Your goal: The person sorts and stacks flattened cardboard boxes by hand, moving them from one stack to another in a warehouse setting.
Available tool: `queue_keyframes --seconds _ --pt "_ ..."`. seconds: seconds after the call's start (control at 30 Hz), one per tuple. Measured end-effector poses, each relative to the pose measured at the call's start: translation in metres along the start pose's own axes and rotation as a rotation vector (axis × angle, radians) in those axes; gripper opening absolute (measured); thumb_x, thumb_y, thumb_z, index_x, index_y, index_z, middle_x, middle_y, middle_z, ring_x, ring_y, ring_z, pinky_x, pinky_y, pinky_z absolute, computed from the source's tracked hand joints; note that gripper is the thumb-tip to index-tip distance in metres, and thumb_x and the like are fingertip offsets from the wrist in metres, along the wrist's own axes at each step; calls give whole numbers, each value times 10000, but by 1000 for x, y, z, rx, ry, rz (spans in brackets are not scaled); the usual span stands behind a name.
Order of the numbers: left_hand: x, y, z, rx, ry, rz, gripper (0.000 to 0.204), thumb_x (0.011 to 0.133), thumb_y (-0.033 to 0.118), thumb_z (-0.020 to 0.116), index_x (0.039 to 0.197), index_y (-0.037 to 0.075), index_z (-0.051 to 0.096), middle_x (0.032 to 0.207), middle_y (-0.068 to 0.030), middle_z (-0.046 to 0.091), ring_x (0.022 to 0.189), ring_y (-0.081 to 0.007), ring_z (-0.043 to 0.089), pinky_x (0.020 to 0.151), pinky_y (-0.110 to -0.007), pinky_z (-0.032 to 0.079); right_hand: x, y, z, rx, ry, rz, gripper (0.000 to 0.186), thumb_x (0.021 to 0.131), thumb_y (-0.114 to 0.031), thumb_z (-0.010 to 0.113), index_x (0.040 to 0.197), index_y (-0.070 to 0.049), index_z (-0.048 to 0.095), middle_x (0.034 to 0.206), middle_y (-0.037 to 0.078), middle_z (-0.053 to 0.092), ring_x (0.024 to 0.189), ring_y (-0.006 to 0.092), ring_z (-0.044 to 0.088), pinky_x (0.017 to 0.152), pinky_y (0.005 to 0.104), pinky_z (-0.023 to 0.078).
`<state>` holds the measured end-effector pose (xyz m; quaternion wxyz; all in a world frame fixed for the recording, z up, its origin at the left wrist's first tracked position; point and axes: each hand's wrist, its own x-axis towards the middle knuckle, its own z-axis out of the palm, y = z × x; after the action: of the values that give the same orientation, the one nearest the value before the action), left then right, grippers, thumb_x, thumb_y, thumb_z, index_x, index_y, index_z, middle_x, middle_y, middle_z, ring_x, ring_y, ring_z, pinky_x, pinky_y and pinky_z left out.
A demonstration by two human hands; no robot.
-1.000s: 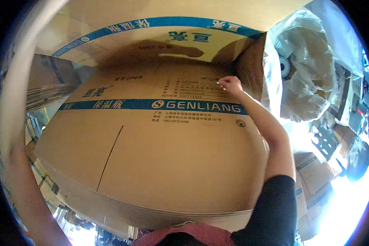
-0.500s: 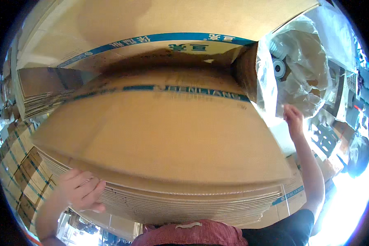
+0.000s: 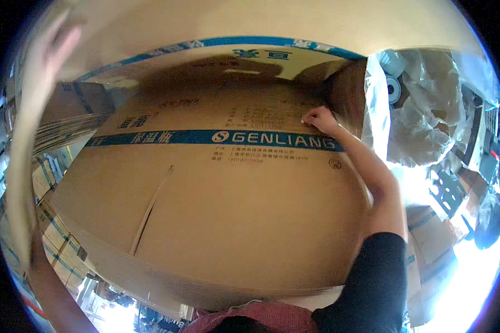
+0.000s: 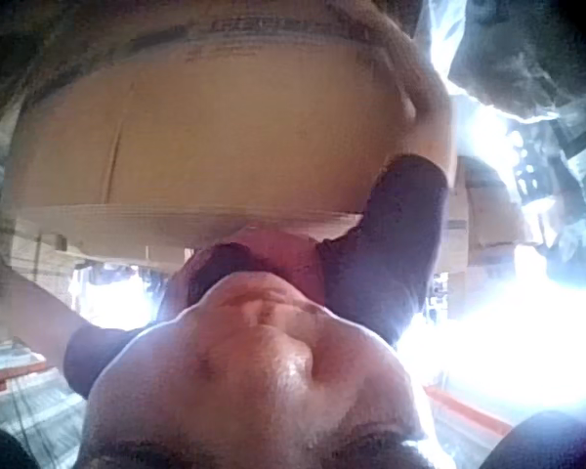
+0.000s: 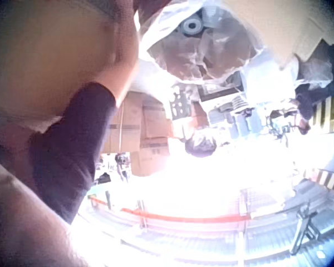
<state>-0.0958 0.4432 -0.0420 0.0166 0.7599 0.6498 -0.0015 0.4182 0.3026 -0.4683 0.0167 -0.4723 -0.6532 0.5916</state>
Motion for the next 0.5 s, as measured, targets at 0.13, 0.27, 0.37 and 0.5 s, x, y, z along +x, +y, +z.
queue_keyframes --seconds 0.13,0.27,0.37,0.5 --pt "-167 2 -34 -115 -790 -272 357 929 285 567 1195 48 597 1071 -69 671 897 -200 650 742 -329 511 -148 -40 -41 807 546 28 320 902 -303 627 1055 -29 691 834 51 682 709 112 602 674 259 487" --pt "-219 101 -65 -49 -991 397 428 745 506 645 969 142 634 963 -60 678 830 -285 649 662 -431 517 -271 -54 -131 465 676 504 218 869 -200 659 944 2 689 716 3 582 599 64 466 547 215 379" --pt "-149 108 -79 -156 -774 724 381 823 397 592 1046 89 615 962 -129 655 911 -284 626 784 -459 493 -245 -115 -155 360 709 361 233 883 -186 646 968 29 675 727 9 579 609 71 466 551 219 382" --pt "75 54 8 17 171 249 528 916 328 542 1344 43 421 1308 -189 442 1230 -314 410 1045 -461 311 -89 -96 -93 516 288 270 244 882 -201 653 1032 -15 700 880 24 660 764 87 572 695 245 473"
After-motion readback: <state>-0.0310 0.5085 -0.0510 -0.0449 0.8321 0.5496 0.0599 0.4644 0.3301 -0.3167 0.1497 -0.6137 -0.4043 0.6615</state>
